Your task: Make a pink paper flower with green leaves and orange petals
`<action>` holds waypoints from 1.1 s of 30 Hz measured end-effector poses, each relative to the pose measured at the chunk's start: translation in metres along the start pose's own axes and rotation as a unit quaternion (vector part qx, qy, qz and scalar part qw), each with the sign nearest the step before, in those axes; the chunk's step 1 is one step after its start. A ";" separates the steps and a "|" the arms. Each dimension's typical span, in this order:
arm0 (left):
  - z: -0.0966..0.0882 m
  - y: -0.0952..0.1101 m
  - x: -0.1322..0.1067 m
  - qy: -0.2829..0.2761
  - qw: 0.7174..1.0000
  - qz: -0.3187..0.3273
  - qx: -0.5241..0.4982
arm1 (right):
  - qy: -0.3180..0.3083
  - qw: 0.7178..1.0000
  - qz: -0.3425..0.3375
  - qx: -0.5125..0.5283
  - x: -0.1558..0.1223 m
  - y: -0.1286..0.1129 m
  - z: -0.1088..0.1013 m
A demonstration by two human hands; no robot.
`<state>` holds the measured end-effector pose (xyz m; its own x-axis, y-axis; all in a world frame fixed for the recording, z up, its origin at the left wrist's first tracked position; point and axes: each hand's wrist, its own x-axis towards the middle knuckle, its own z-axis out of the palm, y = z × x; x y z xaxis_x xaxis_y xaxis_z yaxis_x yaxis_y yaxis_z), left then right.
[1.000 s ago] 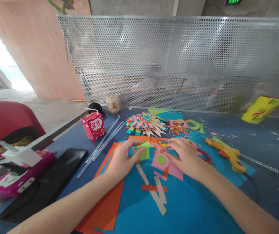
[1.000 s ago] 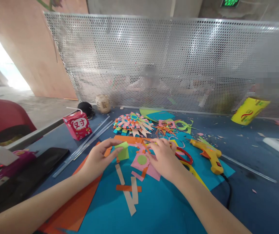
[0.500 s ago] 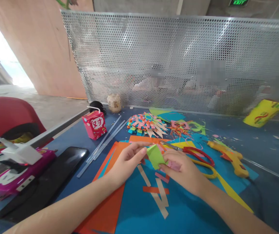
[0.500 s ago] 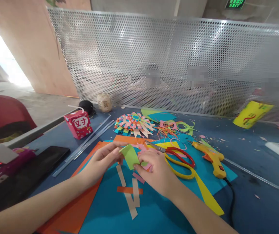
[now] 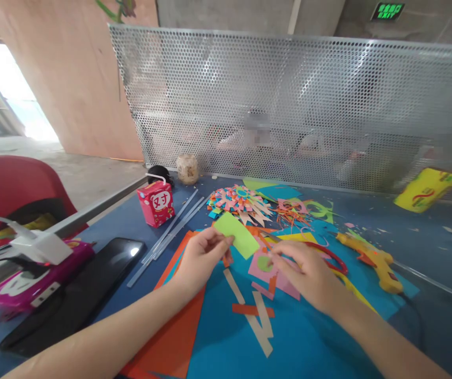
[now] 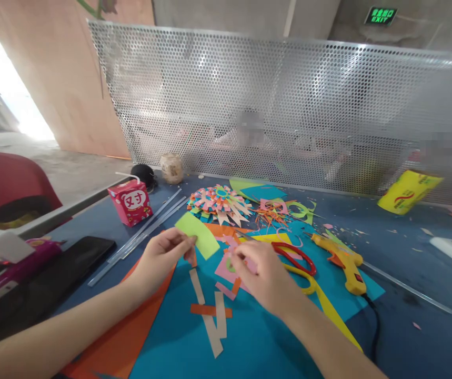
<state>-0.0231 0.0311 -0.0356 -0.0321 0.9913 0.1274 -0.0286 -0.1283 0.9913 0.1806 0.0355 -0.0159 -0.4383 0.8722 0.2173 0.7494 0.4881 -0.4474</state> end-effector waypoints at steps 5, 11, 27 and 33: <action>-0.007 -0.004 0.009 0.083 0.996 0.000 -0.032 | 0.002 0.975 0.141 -0.175 0.005 0.048 -0.019; -0.007 -0.009 0.011 0.106 0.992 -0.015 -0.068 | -0.104 0.947 0.215 -0.214 0.000 0.067 -0.025; -0.010 -0.007 0.010 0.107 0.990 -0.018 -0.085 | -0.122 0.933 0.283 -0.187 0.006 0.062 -0.033; -0.009 -0.004 0.009 0.108 0.990 -0.018 -0.091 | -0.008 0.949 0.298 -0.098 0.009 0.060 -0.041</action>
<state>-0.0322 0.0400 -0.0389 -0.2400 0.9687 0.0633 -0.2131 -0.1162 0.9701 0.2423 0.0742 -0.0050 0.0862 0.9956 -0.0378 0.9440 -0.0937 -0.3163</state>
